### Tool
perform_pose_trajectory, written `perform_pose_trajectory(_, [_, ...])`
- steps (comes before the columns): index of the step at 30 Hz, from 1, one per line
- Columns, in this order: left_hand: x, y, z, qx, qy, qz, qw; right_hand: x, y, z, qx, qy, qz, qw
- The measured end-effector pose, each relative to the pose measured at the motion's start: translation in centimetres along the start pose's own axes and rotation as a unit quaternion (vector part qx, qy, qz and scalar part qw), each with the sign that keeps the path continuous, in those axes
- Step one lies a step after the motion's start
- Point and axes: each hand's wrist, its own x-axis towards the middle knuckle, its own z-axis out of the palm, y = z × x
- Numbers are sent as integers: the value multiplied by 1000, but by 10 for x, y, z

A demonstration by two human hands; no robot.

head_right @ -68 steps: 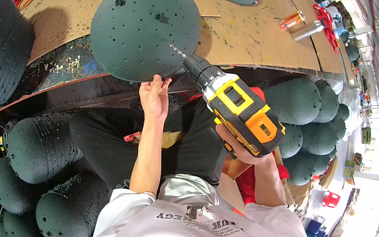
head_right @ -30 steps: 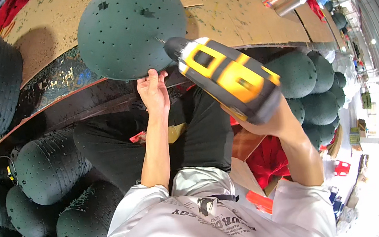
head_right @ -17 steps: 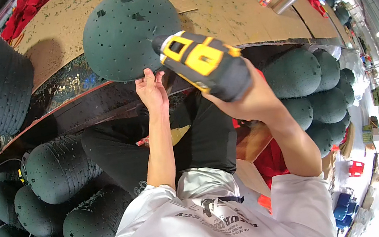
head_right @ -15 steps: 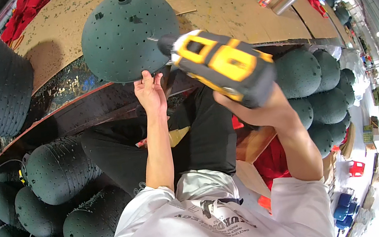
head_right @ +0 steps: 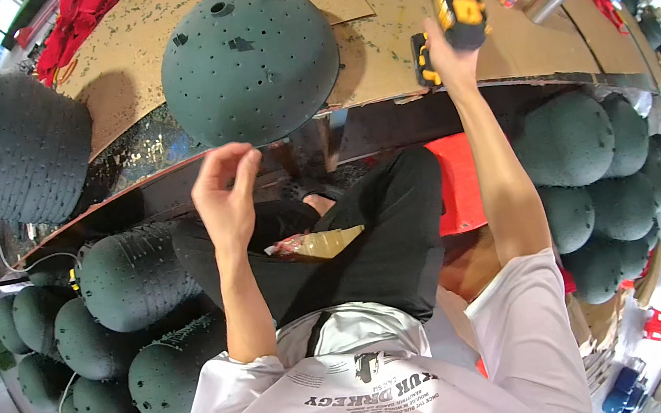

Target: Using a power drill to create holes in green hemispherical foam pieces at a workbench.

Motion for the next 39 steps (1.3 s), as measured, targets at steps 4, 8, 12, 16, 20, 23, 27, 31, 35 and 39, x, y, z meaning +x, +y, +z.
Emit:
perform_pose_trajectory(4, [54, 35, 16, 256, 69, 293, 918, 14, 21, 0, 37, 3, 52, 998])
perform_pose_trajectory(8, [86, 34, 43, 363, 62, 342, 865, 13, 30, -7, 39, 16, -14, 999])
perform_pose_trajectory(12, [90, 22, 49, 358, 77, 393, 844, 15, 40, -6, 11, 38, -41, 998])
perform_pose_trajectory(16, [86, 5, 38, 362, 106, 376, 847, 15, 45, -7, -1, 42, -54, 998])
perform_pose_trajectory(20, [69, -18, -16, 327, 206, 248, 888, 13, 44, -6, 23, 38, -60, 997])
perform_pose_trajectory(23, [39, -36, -65, 380, 275, 153, 870, 13, 43, -5, 20, 39, -67, 997])
perform_pose_trajectory(27, [-14, -59, -59, 246, 84, -119, 958, 12, 42, -5, -10, 48, -77, 996])
perform_pose_trajectory(31, [-21, -81, 14, -243, -24, -211, 946, 10, 35, -7, 1, 19, -14, 1000])
perform_pose_trajectory(35, [7, -72, 44, -401, -7, -116, 908, 11, 30, -6, -31, 35, -103, 994])
perform_pose_trajectory(39, [31, -54, 59, -470, 50, -67, 878, 10, 33, -4, -16, 39, -93, 995])
